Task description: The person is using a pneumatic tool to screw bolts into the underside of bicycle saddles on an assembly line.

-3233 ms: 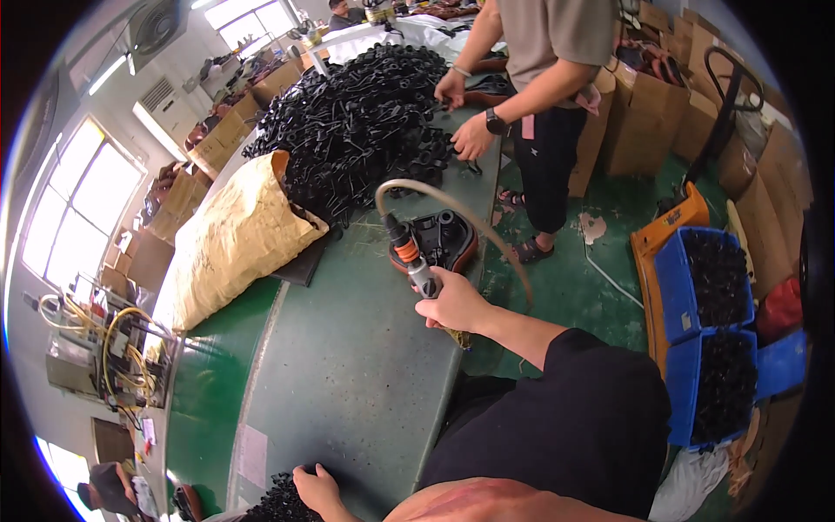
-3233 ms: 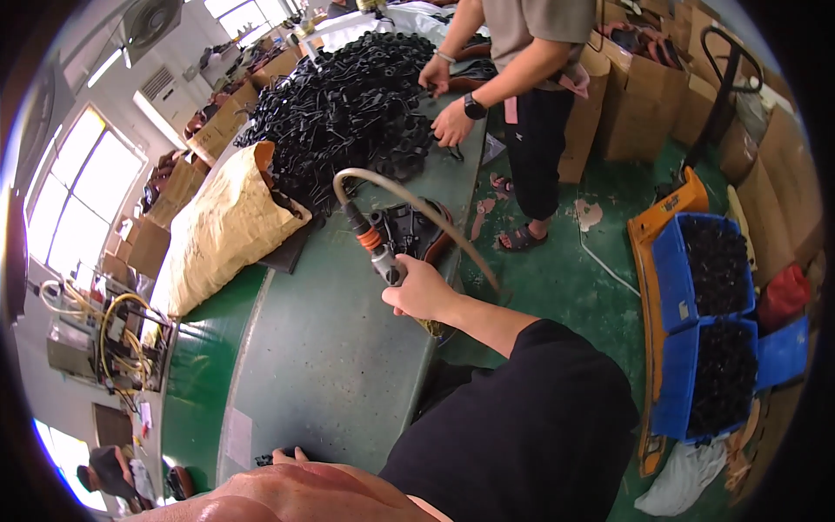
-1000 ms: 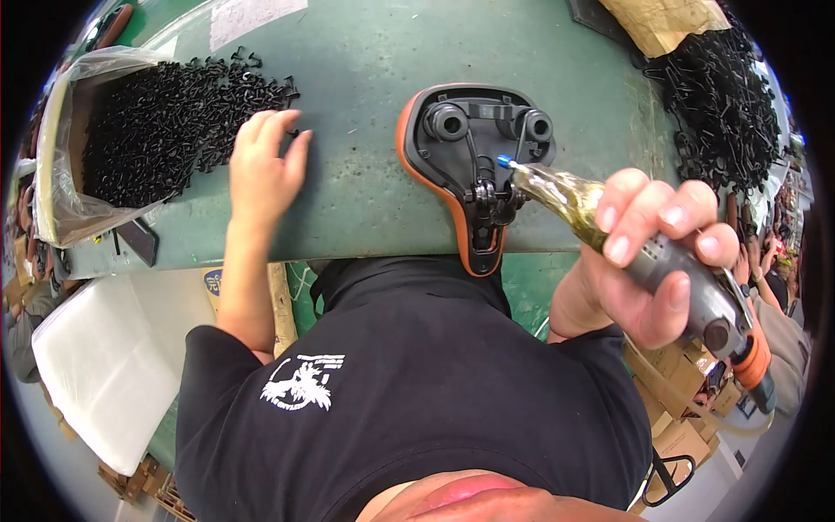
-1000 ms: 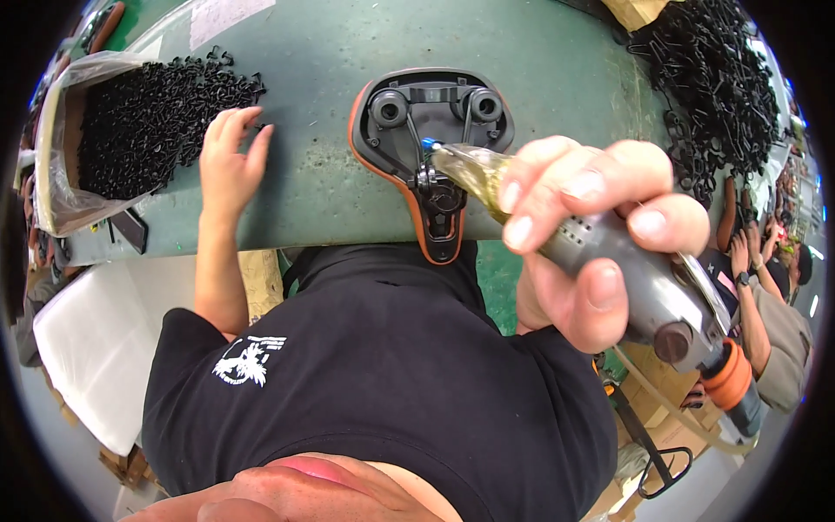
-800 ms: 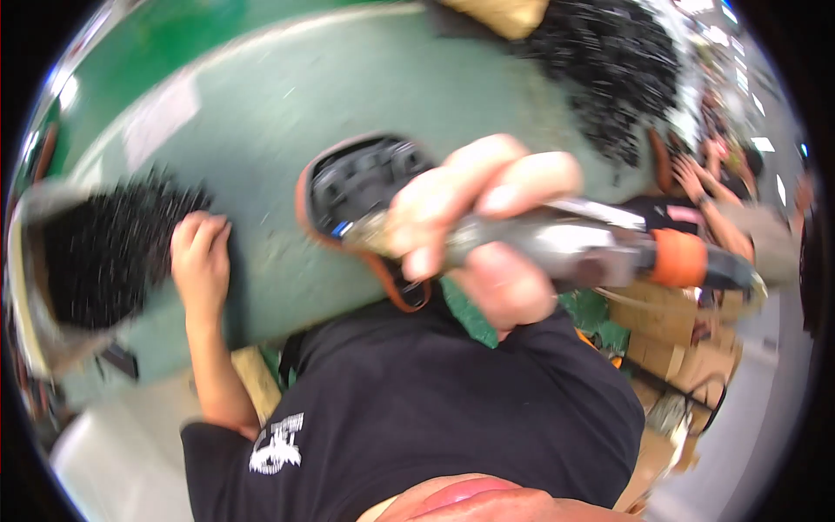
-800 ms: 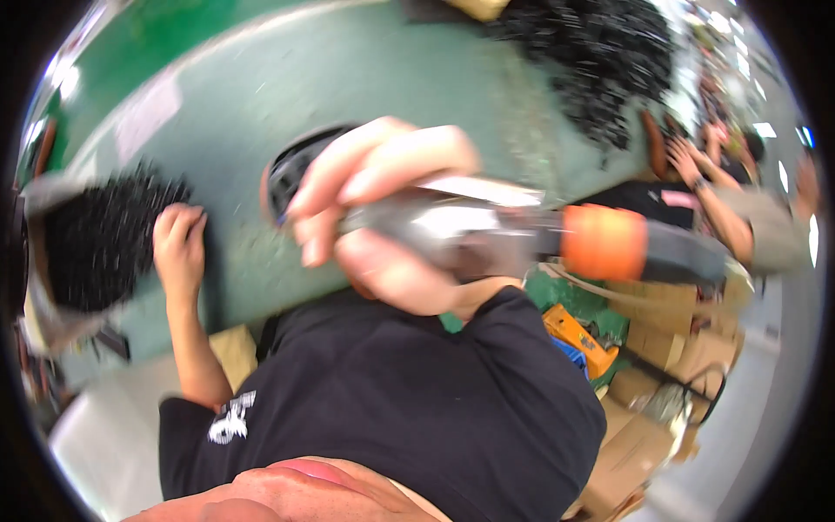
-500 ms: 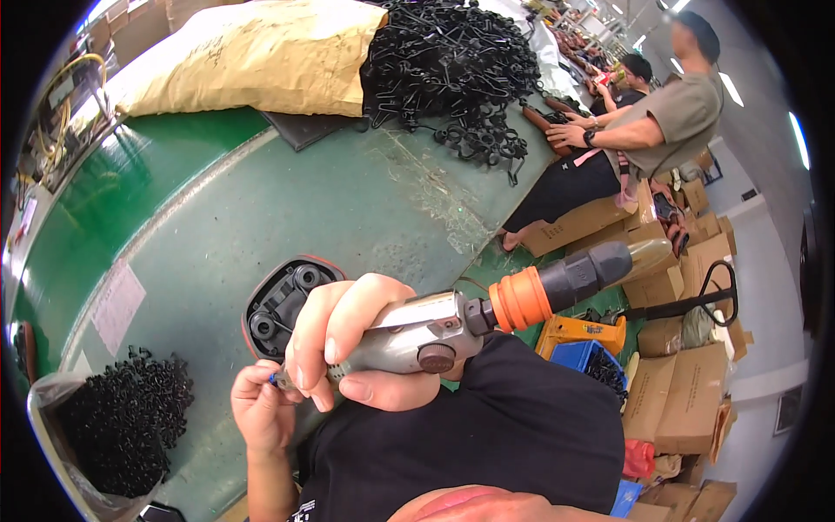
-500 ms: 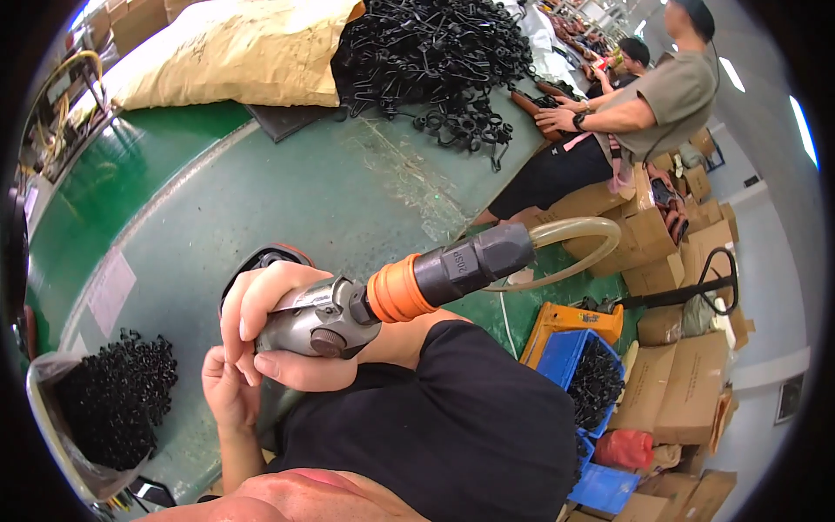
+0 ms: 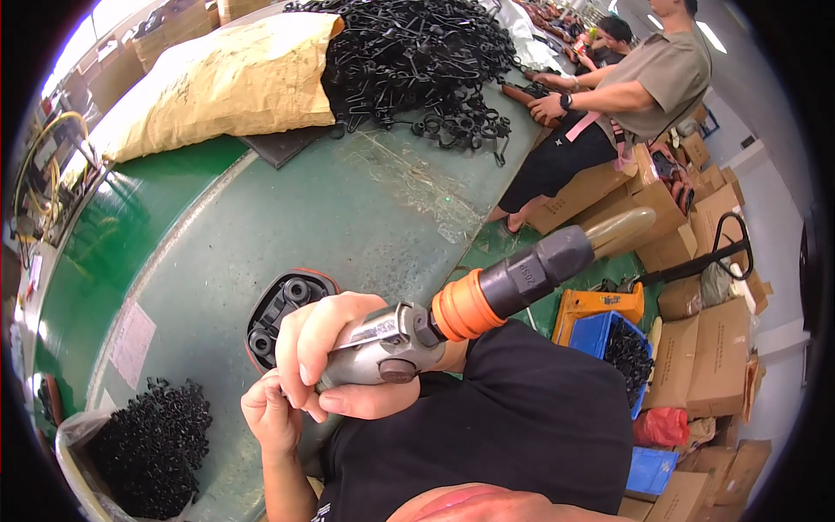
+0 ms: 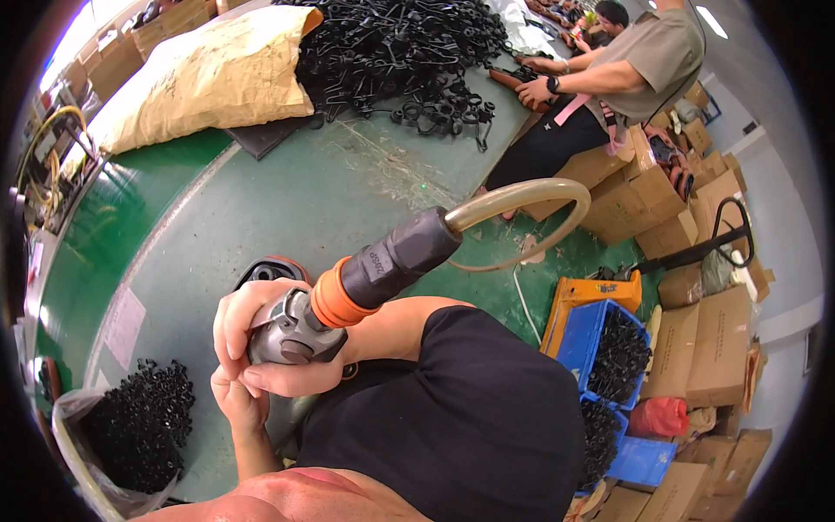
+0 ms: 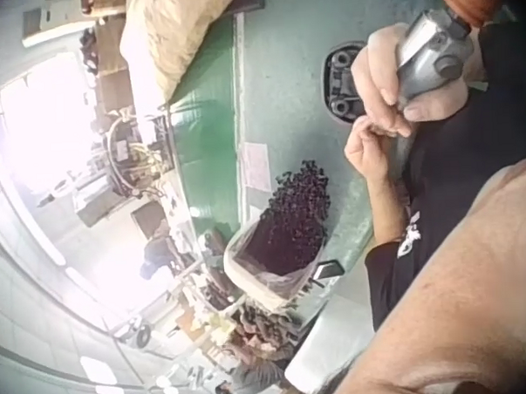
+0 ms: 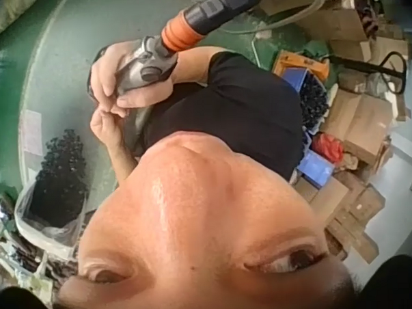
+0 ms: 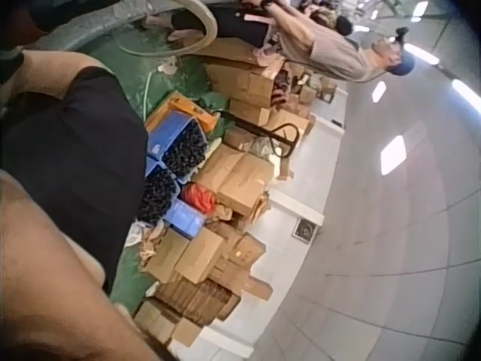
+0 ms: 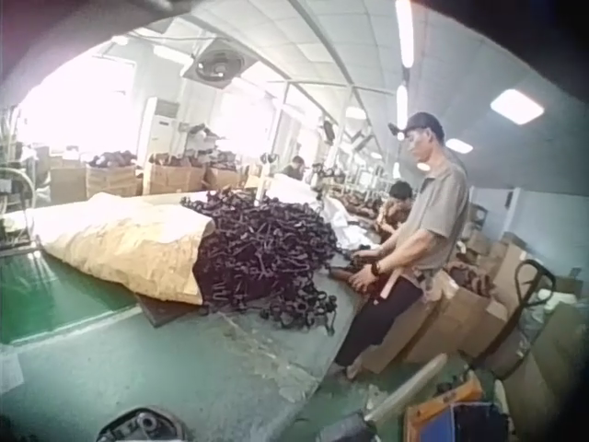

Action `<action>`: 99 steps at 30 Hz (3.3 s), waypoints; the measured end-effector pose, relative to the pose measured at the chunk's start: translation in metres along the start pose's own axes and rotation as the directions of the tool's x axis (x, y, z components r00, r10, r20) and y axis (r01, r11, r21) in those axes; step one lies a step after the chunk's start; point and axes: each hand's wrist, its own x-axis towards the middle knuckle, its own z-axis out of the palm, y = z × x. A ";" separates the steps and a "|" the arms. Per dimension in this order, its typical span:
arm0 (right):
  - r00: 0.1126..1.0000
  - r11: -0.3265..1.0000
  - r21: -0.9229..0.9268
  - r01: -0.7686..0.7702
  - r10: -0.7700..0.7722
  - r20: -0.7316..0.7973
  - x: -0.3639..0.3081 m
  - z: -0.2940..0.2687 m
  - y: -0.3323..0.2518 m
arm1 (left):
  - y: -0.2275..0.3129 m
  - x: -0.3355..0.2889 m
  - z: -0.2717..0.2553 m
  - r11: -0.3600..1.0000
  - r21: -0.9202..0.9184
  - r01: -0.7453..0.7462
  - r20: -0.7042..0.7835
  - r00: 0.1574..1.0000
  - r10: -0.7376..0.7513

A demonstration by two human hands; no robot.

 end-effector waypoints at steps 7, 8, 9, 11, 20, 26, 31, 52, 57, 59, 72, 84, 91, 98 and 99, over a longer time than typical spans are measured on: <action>0.994 0.977 -0.213 0.026 -0.049 -0.102 -0.002 -0.009 -0.031 | 0.033 0.052 -0.010 0.144 0.932 -0.333 0.245 0.870 0.428; 0.994 0.971 -0.238 0.012 -0.037 -0.103 0.000 -0.012 -0.034 | 0.023 0.058 -0.013 0.367 0.883 -0.292 0.151 0.917 0.368; 0.994 0.964 -0.266 -0.004 -0.025 -0.108 0.000 -0.014 -0.036 | 0.018 0.064 -0.010 0.571 0.789 -0.227 0.072 0.957 0.281; 0.991 0.966 -0.253 -0.042 0.008 -0.136 -0.005 -0.014 -0.038 | 0.017 0.070 -0.006 0.567 0.790 -0.231 0.134 0.969 0.207; 0.998 0.960 -0.277 0.035 -0.050 -0.046 -0.001 -0.031 -0.020 | -0.002 0.056 -0.008 0.126 0.966 -0.224 0.148 0.887 0.438; 0.990 0.969 -0.246 -0.033 0.065 0.125 -0.008 -0.039 -0.013 | -0.005 0.027 -0.008 0.216 0.972 -0.092 -0.046 0.828 0.559; 0.970 0.974 -0.218 -0.060 0.109 0.216 0.000 -0.037 0.011 | -0.018 0.024 -0.021 0.209 0.961 -0.181 0.026 0.811 0.584; 0.876 0.886 -0.430 -0.170 0.336 0.346 0.012 0.011 0.057 | -0.031 0.024 -0.045 0.495 0.827 -0.267 -0.093 0.803 0.588; 0.863 0.880 -0.441 -0.178 0.355 0.360 0.013 0.004 0.064 | -0.031 0.021 -0.046 0.530 0.809 -0.253 -0.102 0.828 0.551; 0.880 0.902 -0.422 -0.094 0.273 0.388 0.005 0.000 0.077 | -0.031 0.023 -0.045 0.528 0.810 -0.257 -0.099 0.827 0.554; 0.873 0.814 -0.479 -0.328 0.455 0.175 0.005 0.014 0.093 | -0.032 0.022 -0.050 0.579 0.761 -0.293 -0.116 0.816 0.566; 0.946 0.959 -0.216 -0.186 0.234 0.224 0.003 -0.007 0.030 | 0.034 -0.042 -0.055 0.068 0.990 0.126 -0.143 0.820 0.554; 0.941 0.961 -0.166 -0.221 0.255 0.224 -0.005 -0.024 0.019 | 0.058 -0.046 -0.120 -0.355 0.860 0.366 -0.133 0.833 0.537; 0.968 0.975 -0.138 -0.174 0.195 0.156 0.003 -0.033 -0.012 | 0.047 -0.015 -0.058 0.041 0.993 0.115 -0.116 0.799 0.590; 0.967 0.978 -0.113 -0.175 0.193 0.169 0.004 -0.036 -0.016 | 0.042 -0.008 -0.045 0.042 0.994 0.101 -0.106 0.807 0.580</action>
